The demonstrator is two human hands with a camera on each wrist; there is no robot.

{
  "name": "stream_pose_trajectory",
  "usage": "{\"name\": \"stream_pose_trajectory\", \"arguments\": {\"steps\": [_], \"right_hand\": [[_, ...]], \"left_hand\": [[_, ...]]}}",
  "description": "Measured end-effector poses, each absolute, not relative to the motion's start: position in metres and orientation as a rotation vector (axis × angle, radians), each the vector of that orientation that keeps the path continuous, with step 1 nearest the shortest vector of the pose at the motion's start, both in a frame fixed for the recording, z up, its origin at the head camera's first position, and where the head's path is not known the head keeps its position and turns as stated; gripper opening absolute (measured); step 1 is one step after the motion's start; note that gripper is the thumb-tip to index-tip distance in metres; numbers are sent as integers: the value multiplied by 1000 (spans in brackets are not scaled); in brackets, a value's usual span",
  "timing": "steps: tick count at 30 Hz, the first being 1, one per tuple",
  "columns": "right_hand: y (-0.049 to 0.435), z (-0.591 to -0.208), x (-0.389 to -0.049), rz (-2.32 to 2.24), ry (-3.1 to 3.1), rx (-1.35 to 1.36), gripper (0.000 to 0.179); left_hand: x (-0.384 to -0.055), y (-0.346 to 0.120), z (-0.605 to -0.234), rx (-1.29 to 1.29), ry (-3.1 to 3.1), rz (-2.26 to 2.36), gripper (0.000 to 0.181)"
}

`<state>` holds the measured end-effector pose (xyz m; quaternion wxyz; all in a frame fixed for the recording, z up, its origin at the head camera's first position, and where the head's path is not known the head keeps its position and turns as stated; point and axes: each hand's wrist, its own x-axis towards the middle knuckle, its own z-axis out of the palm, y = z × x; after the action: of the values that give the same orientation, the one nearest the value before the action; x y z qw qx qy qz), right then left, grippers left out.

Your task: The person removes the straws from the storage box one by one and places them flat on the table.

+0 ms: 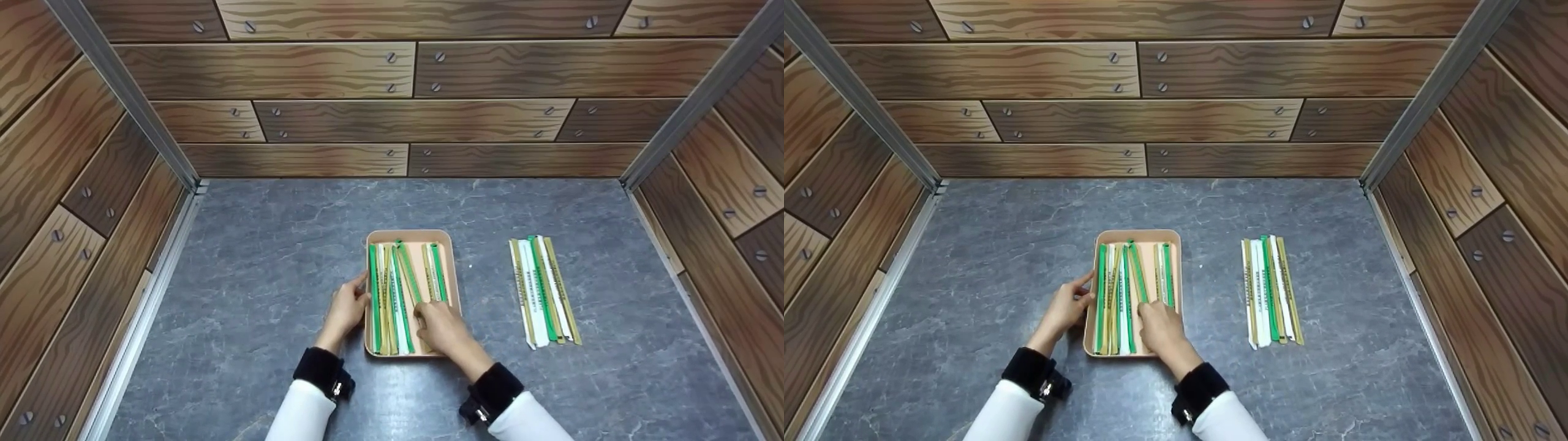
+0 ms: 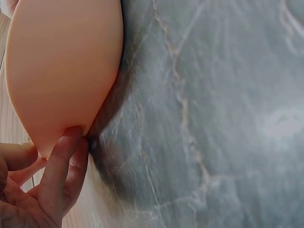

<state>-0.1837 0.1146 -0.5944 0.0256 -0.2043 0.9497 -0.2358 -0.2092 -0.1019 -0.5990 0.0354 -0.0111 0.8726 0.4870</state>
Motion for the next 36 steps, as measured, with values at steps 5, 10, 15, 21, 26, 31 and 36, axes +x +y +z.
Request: {"name": "stream_pose_trajectory", "arguments": {"steps": [5, 10, 15, 21, 26, 31, 36], "right_hand": [[113, -596, -184, -694, 2957, -642, 31], [112, -597, -184, -638, 2963, -613, 36], [111, -595, -184, -656, 2910, -572, 47], [114, -593, -184, -689, 2850, -568, 48], [118, -594, -185, -735, 2839, -561, 37], [123, -594, -185, -817, 2878, -578, 20], [131, -586, -183, -973, 2914, -554, 14]], "left_hand": [[-209, -102, -599, -38, 2684, 1492, 51], [-209, -102, -598, -51, 2680, 1482, 51], [-209, -102, -598, -44, 2689, 1485, 51], [-209, -102, -597, -47, 2681, 1473, 52], [-209, -102, -597, -62, 2678, 1466, 52], [-209, -102, -597, -63, 2670, 1479, 52], [-209, -102, -597, -66, 2655, 1494, 52]]}}
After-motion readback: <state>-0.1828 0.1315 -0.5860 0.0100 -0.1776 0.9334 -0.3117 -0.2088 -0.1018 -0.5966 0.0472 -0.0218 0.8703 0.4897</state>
